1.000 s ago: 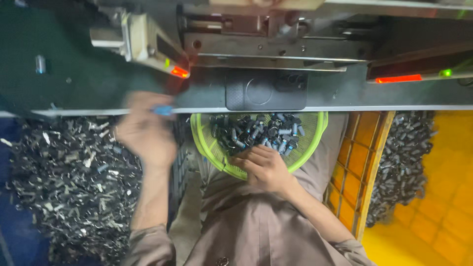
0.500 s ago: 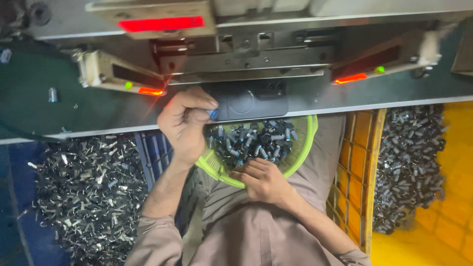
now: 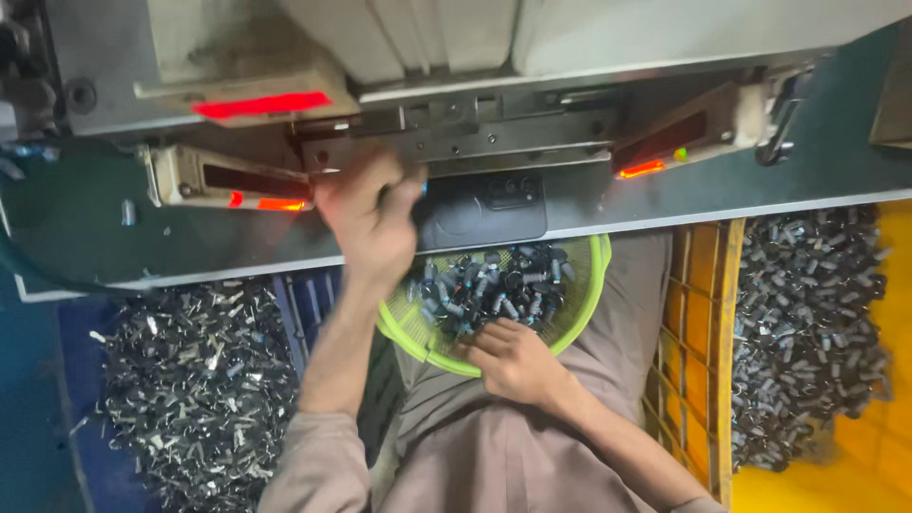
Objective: The person repeatedly picks small cylindrical components from a green basket, inserts them into a machine slot, and returns them to the basket. The person handles the components one at a time and maintains a steady rhythm throughout the clip.
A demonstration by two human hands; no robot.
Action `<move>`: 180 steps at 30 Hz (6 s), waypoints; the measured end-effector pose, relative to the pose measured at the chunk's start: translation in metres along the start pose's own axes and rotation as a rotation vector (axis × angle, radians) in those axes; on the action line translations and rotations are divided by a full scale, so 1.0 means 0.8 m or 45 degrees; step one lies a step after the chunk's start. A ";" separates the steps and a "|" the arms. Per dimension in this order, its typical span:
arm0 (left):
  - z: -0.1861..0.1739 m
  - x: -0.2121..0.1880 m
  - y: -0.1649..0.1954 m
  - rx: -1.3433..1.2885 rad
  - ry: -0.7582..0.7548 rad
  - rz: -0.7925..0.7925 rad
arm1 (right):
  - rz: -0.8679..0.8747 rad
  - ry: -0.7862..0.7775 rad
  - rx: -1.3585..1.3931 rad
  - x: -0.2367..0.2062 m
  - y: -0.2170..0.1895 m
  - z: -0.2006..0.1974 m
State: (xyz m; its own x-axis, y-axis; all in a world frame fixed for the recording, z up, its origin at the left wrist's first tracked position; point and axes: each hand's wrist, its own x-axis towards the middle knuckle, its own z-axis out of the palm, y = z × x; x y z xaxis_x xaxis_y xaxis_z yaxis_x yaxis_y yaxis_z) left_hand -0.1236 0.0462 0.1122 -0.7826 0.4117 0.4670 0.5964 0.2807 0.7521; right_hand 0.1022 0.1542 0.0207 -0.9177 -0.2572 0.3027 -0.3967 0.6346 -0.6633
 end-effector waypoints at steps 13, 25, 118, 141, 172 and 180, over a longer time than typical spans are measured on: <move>-0.027 0.003 0.075 -0.352 0.066 -0.026 | -0.009 -0.010 0.009 -0.002 0.004 0.004; 0.017 -0.019 0.042 -1.303 0.435 -0.073 | -0.033 0.016 0.021 0.005 0.005 -0.002; 0.026 -0.172 0.054 -1.192 -0.150 -0.648 | 1.207 0.718 2.492 -0.025 0.000 -0.005; -0.002 -0.172 0.062 -0.777 -0.437 -0.298 | 0.760 0.864 1.488 -0.067 -0.019 0.011; 0.010 -0.118 -0.114 -0.702 0.139 -0.508 | -0.086 0.750 -0.423 0.201 0.050 -0.168; 0.005 -0.102 -0.104 -0.572 0.175 -0.439 | -0.197 0.444 -0.745 0.237 0.038 -0.188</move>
State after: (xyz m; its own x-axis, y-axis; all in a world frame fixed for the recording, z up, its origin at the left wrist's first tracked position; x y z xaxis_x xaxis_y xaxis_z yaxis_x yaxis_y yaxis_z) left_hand -0.1087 -0.0069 0.0100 -0.9519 0.2373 0.1938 0.1923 -0.0294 0.9809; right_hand -0.0810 0.2345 0.1610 -0.7523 -0.1893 0.6310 -0.3554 0.9231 -0.1468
